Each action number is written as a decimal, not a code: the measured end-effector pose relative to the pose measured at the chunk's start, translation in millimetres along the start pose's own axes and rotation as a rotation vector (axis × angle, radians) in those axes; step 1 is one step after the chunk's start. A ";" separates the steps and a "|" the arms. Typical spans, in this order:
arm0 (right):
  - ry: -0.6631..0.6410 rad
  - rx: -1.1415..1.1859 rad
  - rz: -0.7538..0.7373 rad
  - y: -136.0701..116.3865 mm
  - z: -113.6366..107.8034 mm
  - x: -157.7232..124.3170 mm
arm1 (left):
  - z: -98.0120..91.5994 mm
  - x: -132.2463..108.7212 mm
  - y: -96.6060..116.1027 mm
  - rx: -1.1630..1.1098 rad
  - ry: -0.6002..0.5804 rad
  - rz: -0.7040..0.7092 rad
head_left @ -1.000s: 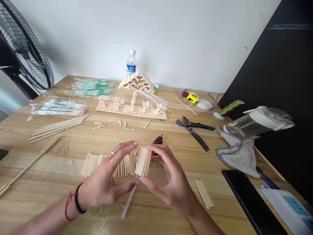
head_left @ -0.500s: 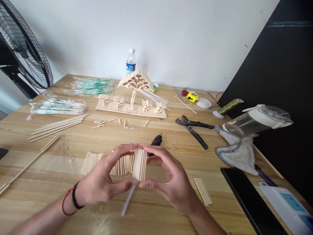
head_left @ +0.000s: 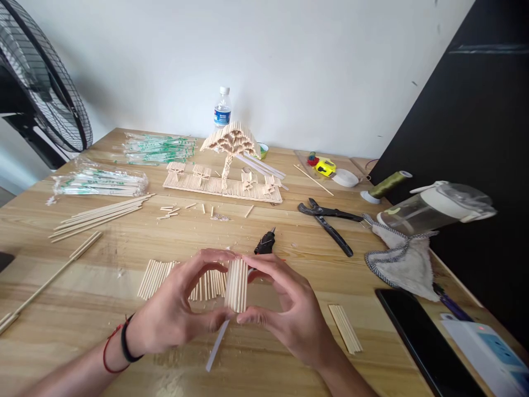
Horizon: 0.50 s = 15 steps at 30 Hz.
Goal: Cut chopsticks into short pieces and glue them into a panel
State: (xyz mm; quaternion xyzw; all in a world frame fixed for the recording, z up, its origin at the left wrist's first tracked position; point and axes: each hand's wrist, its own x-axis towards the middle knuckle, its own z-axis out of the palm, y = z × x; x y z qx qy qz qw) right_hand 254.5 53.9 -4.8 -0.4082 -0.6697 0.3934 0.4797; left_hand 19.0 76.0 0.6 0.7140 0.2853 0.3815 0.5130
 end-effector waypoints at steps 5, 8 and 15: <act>-0.003 -0.010 0.011 -0.1 0.9 1.9 | 0.1 -1.3 -1.3 0.053 0.014 -0.023; -0.009 -0.007 0.015 -0.5 2.1 2.1 | 0.0 -1.5 -1.6 0.082 0.013 -0.026; -0.061 0.007 0.100 2.5 3.1 -0.8 | 0.5 -2.4 -1.0 0.028 0.039 -0.010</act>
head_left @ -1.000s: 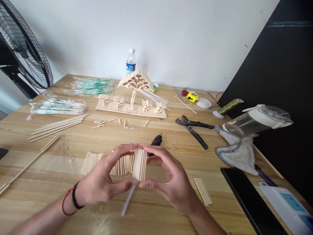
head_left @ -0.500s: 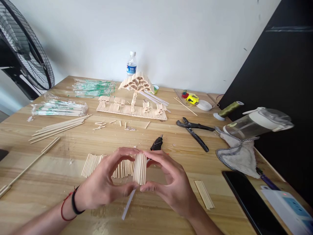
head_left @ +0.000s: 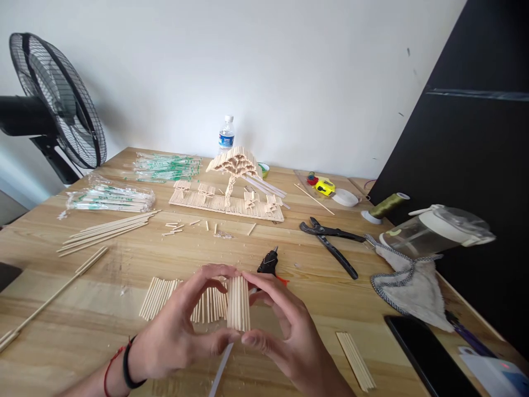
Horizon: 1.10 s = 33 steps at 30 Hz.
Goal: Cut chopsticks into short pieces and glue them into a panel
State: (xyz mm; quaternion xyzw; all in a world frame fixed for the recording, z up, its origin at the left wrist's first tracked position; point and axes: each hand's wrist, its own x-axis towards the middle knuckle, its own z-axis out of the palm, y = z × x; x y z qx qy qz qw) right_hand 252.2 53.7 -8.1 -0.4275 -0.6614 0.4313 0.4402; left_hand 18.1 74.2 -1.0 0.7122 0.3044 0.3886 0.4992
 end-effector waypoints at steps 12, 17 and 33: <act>-0.042 0.055 0.009 4.0 -1.0 -0.5 | -1.0 3.9 -5.6 -0.048 0.012 -0.015; -0.046 0.043 -0.012 0.6 -1.0 0.6 | -2.3 4.4 -4.1 -0.066 -0.007 -0.023; -0.066 0.064 -0.017 -1.6 -1.6 1.3 | -1.4 3.9 -2.8 0.005 0.003 -0.030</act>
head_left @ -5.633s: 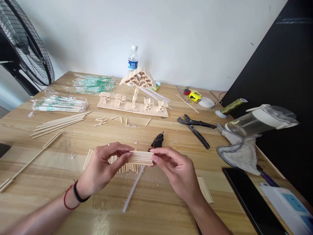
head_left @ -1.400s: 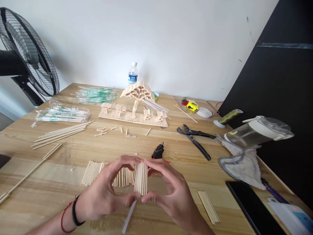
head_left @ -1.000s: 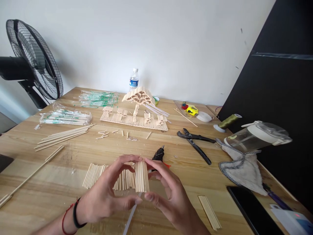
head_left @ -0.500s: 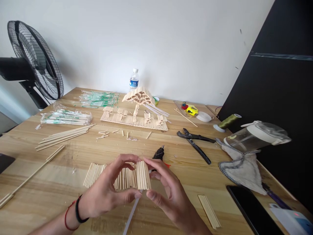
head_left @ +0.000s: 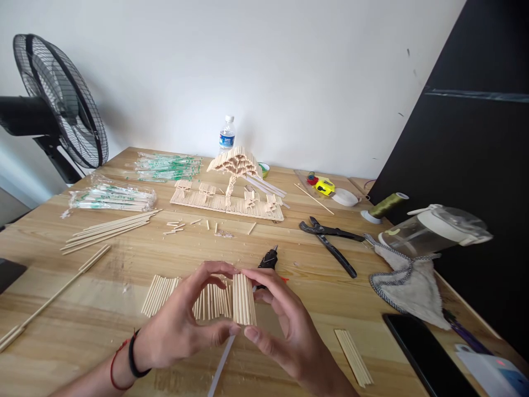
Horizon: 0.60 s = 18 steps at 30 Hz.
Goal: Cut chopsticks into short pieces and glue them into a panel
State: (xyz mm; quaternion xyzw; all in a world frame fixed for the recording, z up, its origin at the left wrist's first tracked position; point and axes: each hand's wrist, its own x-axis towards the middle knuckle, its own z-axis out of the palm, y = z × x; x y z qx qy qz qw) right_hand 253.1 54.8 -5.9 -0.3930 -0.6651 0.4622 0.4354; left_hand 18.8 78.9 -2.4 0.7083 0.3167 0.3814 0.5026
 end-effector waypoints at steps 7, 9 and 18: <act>-0.026 0.020 0.035 -1.0 -1.0 -1.3 | -0.1 -3.1 0.5 0.029 0.009 -0.028; -0.036 0.016 0.035 -2.2 -1.3 -0.2 | 0.1 -3.4 1.6 0.033 0.008 -0.033; -0.001 -0.003 0.045 -1.7 0.6 -0.5 | 1.2 -1.5 5.0 0.034 0.002 -0.039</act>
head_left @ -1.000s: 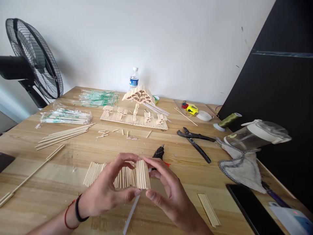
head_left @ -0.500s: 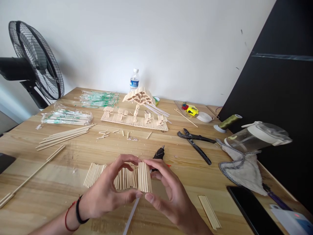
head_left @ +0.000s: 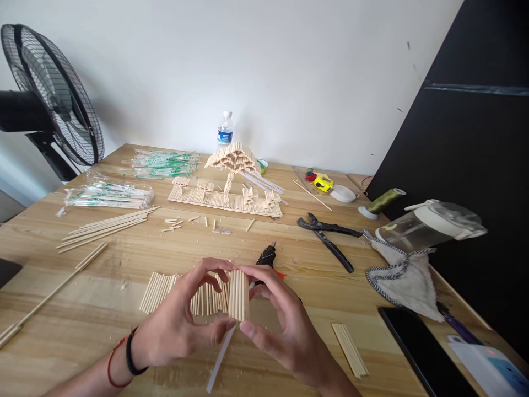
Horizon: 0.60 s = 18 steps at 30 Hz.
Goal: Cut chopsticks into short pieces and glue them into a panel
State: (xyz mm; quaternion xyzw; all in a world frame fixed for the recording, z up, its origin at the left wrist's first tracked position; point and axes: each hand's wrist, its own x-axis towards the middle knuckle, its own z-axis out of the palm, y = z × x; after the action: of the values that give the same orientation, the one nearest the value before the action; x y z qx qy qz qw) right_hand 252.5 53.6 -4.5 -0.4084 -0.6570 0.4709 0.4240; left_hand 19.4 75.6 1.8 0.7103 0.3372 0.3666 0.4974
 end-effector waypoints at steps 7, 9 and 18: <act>0.017 0.010 0.011 2.3 -2.6 0.6 | -3.6 0.9 2.6 -0.022 -0.055 -0.023; 0.017 0.044 0.041 2.2 -4.0 0.7 | -3.5 1.8 4.1 -0.041 -0.037 -0.039; 0.132 0.115 0.039 1.6 -6.0 1.7 | -5.9 8.0 3.6 -0.089 0.077 -0.100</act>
State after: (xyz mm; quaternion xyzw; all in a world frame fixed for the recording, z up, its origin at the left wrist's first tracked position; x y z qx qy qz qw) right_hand 257.8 57.2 -4.6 -0.4263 -0.5916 0.4881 0.4797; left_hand 18.8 84.1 8.1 0.6551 0.3743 0.3830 0.5329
